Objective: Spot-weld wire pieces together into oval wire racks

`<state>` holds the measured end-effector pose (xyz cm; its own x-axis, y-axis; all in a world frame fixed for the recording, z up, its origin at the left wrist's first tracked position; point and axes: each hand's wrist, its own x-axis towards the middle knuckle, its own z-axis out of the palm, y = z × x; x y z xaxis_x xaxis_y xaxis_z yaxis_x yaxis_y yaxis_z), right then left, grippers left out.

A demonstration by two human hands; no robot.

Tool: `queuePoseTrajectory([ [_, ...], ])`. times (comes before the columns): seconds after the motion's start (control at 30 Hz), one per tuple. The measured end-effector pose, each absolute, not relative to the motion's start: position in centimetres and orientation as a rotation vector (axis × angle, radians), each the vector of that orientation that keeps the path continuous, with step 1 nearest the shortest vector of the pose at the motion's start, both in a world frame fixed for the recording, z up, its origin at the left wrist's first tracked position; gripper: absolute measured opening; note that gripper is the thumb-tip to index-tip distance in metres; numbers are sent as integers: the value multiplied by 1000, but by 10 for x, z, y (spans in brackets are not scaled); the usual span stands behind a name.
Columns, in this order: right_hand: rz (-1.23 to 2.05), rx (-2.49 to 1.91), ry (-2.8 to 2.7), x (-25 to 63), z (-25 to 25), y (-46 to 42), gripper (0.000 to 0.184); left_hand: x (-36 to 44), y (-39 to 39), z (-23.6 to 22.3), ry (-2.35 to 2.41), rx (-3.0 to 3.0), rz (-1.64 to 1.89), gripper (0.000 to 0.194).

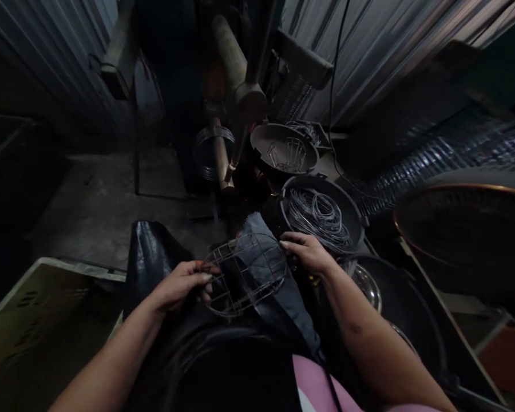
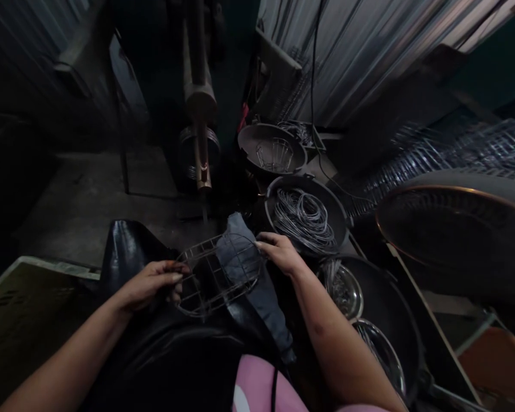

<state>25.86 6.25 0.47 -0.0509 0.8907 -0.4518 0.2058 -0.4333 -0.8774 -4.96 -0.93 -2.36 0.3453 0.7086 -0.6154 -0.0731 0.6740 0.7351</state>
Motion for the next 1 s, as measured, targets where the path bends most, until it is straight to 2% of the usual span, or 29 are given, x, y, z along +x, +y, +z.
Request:
queuePoseTrajectory([
  [0.17,1457,-1737,-1262,253,1,52,32,-41,5,-16,1477,1122,627,45],
  [0.3,1374,-1743,-1351,254,2,51,30,-37,10,-5,1674,1429,568,43],
  [0.4,1172,-1827,-1515,253,-2,56,30,-34,15,-1,1763,1699,490,39],
  [0.5,893,-1959,-1779,249,-1,62,28,-30,17,1,1883,1886,265,38],
  [0.7,460,-2383,-2107,228,18,63,20,-17,15,3,2031,1984,120,35],
  [0.83,230,-2455,-2222,217,27,57,24,-7,15,-2,2090,2009,74,34],
  [1.0,147,-2430,-2282,212,25,49,24,-1,14,-10,2102,2027,74,31],
])
